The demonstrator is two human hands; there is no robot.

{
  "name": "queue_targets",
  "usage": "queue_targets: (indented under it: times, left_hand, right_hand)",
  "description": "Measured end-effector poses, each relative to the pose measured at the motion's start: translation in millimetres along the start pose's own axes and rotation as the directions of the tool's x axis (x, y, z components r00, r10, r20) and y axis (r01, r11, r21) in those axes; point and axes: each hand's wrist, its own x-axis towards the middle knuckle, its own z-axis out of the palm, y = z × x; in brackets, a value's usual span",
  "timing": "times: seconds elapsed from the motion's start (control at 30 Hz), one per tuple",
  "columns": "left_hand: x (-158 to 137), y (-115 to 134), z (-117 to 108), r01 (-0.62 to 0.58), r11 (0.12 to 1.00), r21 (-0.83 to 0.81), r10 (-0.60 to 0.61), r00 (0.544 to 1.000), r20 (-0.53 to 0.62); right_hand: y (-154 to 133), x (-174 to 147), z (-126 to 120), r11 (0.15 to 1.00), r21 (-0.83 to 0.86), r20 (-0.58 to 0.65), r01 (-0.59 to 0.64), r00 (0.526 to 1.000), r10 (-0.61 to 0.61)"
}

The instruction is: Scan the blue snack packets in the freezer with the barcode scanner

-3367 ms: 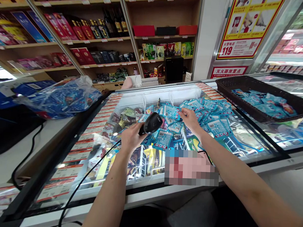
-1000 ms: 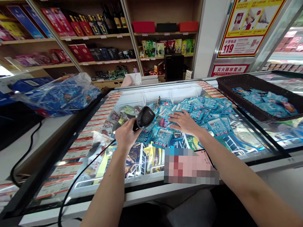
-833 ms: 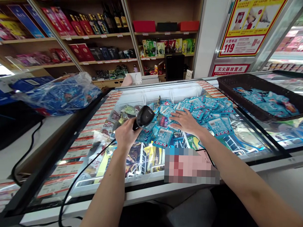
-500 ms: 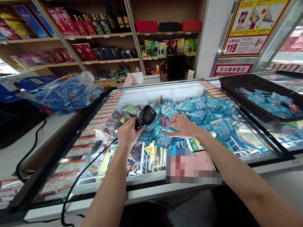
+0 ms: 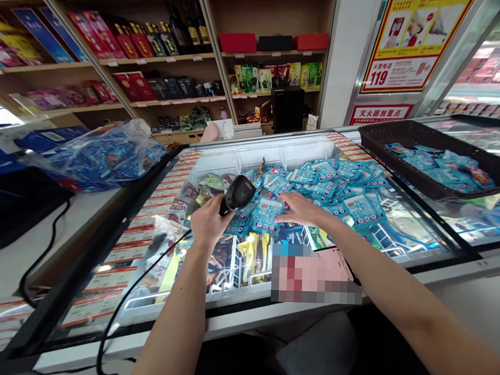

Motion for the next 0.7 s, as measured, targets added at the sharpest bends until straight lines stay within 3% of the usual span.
queue_targets:
  times: [0.13,0.33,0.53,0.7]
  left_hand:
    - [0,2,-3,0.014,1.000,-0.019,-0.014,1.000,-0.004]
    - [-1,3,-1,-0.042,0.998,-0.044,0.043,0.999,0.015]
    - [-3,4,1,-0.077,0.997,-0.027,0.078,0.997,0.003]
    - [-3,4,2,-0.113,0.992,-0.048,0.115,0.993,0.030]
  right_hand:
    - [8,3,-7,0.929,0.337,-0.122,-0.153,0.971,0.205]
    - [17,3,-11,0.870,0.468,-0.355,-0.154,0.869,0.345]
    - [16,-1,-12,0.960,0.251,-0.417,-0.127,0.881,0.225]
    - [17,1,-11,0.993,0.116,-0.364,-0.032,0.929,0.072]
